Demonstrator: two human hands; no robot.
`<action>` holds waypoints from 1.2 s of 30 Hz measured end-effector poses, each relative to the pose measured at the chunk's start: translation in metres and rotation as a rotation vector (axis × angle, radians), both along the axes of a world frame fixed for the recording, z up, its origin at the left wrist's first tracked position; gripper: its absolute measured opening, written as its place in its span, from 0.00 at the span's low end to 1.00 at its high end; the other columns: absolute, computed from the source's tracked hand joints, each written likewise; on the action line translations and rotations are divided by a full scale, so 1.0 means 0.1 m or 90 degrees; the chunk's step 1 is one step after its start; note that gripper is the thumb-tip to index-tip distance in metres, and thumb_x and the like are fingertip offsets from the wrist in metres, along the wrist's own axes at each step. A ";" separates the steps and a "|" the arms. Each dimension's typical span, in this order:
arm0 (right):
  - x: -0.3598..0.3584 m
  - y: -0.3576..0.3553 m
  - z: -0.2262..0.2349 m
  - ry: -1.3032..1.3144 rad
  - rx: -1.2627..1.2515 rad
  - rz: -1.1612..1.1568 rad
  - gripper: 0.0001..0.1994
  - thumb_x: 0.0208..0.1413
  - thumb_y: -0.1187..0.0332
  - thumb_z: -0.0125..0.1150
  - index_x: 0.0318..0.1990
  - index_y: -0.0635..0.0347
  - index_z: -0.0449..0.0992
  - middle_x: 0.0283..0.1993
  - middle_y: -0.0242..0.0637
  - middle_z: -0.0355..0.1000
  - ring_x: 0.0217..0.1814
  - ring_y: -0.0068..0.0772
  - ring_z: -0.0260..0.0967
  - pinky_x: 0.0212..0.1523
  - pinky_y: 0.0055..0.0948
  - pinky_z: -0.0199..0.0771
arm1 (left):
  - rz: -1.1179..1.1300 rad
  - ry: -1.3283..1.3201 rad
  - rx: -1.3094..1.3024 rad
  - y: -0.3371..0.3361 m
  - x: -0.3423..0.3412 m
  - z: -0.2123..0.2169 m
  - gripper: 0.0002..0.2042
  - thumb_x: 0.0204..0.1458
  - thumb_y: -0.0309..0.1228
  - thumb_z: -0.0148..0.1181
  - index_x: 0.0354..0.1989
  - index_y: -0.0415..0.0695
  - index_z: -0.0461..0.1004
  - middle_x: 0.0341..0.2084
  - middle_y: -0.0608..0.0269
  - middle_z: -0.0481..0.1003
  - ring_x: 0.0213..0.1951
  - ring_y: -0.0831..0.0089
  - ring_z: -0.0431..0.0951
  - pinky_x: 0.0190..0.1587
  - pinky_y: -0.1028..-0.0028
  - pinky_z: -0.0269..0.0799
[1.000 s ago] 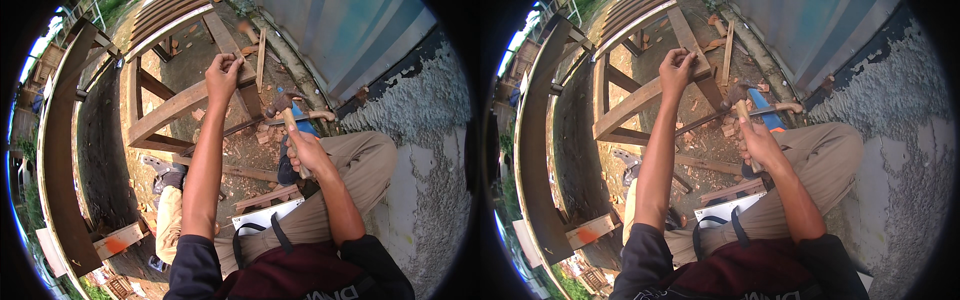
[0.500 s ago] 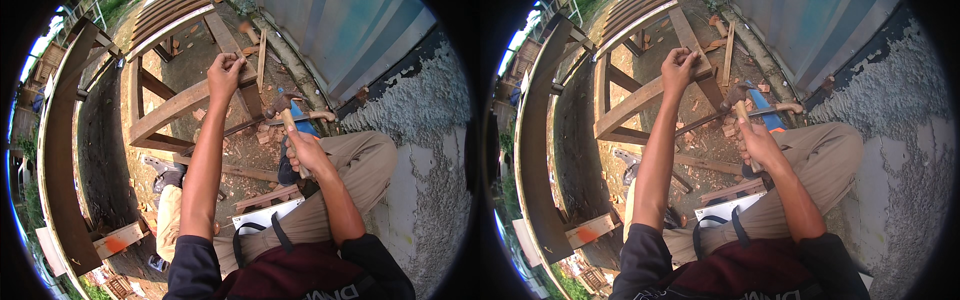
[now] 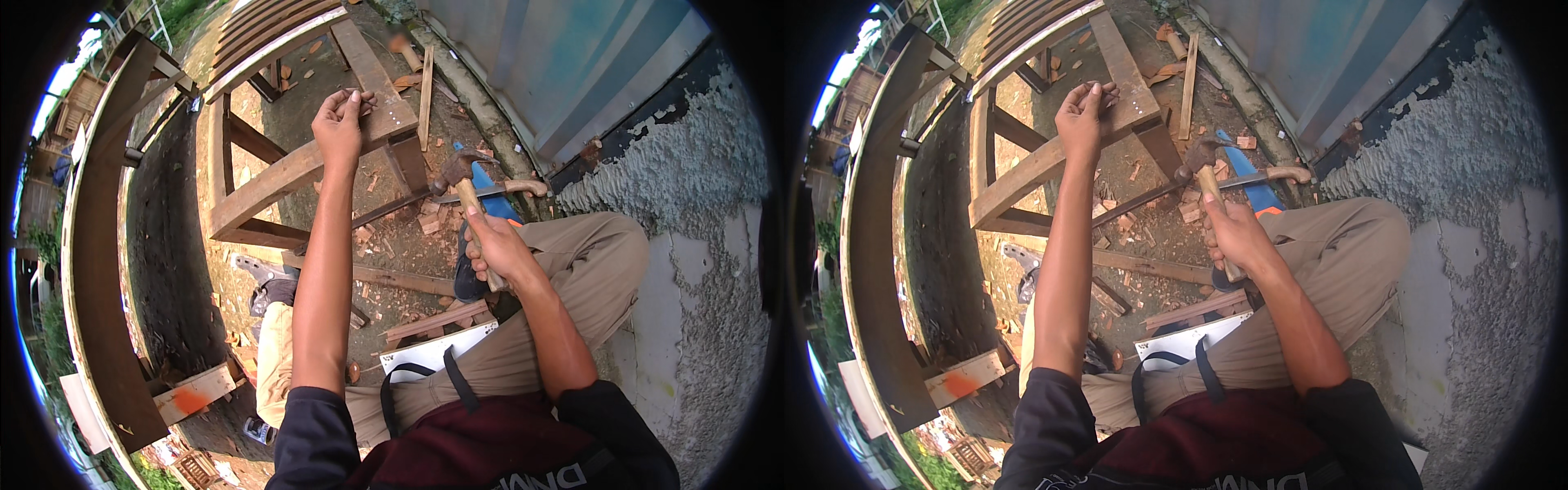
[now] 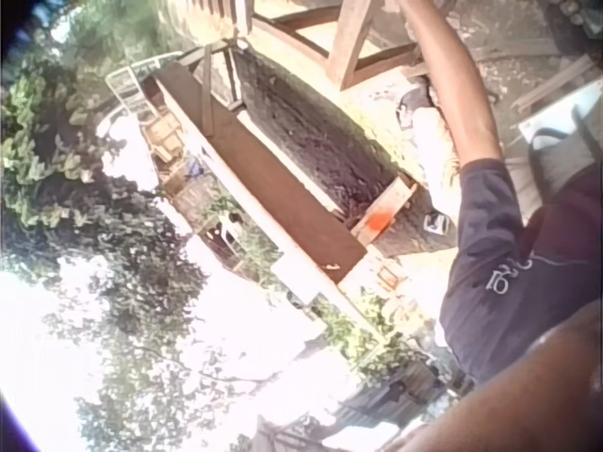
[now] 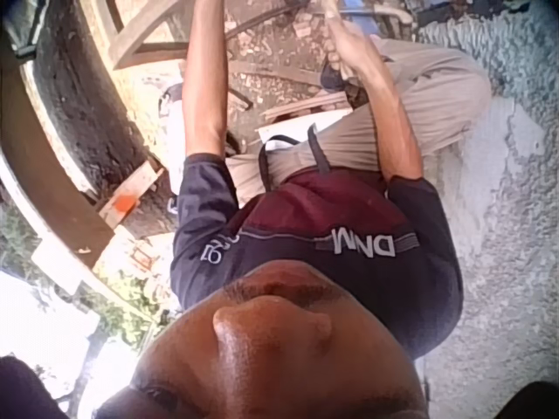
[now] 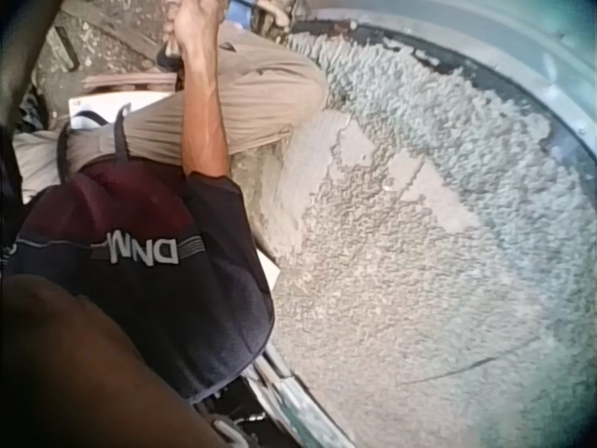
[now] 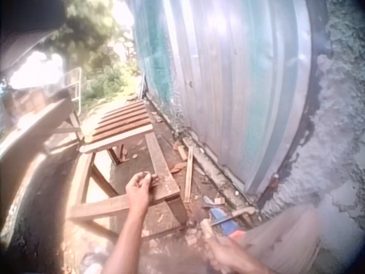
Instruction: The person sits on the ground and uses a hammer to drive nails into a wooden frame, securing slats to the structure. The person repeatedly positions nails and strikes them with the hammer to fasten the pieces together.
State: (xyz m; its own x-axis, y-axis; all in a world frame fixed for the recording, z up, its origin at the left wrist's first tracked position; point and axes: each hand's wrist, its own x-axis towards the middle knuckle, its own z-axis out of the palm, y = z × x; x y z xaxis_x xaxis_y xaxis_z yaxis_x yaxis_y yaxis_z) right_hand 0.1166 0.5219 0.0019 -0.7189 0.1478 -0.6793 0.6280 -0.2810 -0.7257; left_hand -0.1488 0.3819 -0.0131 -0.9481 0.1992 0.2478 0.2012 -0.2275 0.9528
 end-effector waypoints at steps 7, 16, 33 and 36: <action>0.01 0.03 -0.03 0.013 0.000 0.007 0.26 0.70 0.41 0.43 0.37 0.58 0.64 0.22 0.27 0.58 0.15 0.18 0.53 0.16 0.24 0.59 | -0.016 -0.013 -0.073 0.03 0.10 0.03 0.10 0.61 0.24 0.61 0.44 0.27 0.75 0.36 0.51 0.83 0.38 0.73 0.83 0.43 0.77 0.79; 0.00 0.04 -0.06 -0.006 0.003 0.022 0.25 0.70 0.41 0.42 0.36 0.57 0.64 0.23 0.26 0.58 0.16 0.17 0.53 0.17 0.24 0.59 | -0.007 0.039 -0.141 0.02 0.13 -0.02 0.11 0.61 0.26 0.61 0.45 0.27 0.76 0.36 0.53 0.83 0.40 0.74 0.83 0.45 0.77 0.78; -0.11 -0.05 0.37 0.136 0.081 -0.001 0.25 0.71 0.46 0.43 0.33 0.60 0.65 0.16 0.24 0.54 0.15 0.20 0.56 0.14 0.27 0.60 | 0.066 0.198 -0.260 0.02 0.22 -0.02 0.10 0.59 0.27 0.63 0.42 0.32 0.81 0.31 0.54 0.84 0.35 0.76 0.85 0.39 0.76 0.77; -0.29 -0.04 0.63 0.249 0.187 0.019 0.26 0.71 0.44 0.45 0.32 0.61 0.66 0.18 0.27 0.58 0.14 0.20 0.56 0.15 0.27 0.59 | 0.068 0.203 -0.266 0.02 0.25 0.03 0.10 0.59 0.28 0.62 0.42 0.32 0.81 0.30 0.54 0.84 0.35 0.74 0.85 0.39 0.75 0.77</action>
State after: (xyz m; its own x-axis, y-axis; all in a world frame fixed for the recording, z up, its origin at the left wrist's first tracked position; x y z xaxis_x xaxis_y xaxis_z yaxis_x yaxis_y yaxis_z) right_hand 0.0876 0.5180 0.0653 -0.9187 0.2679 -0.2902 0.2970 -0.0156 -0.9547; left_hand -0.1243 0.3837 -0.0105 -0.8595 0.2489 0.4465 0.4961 0.1958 0.8459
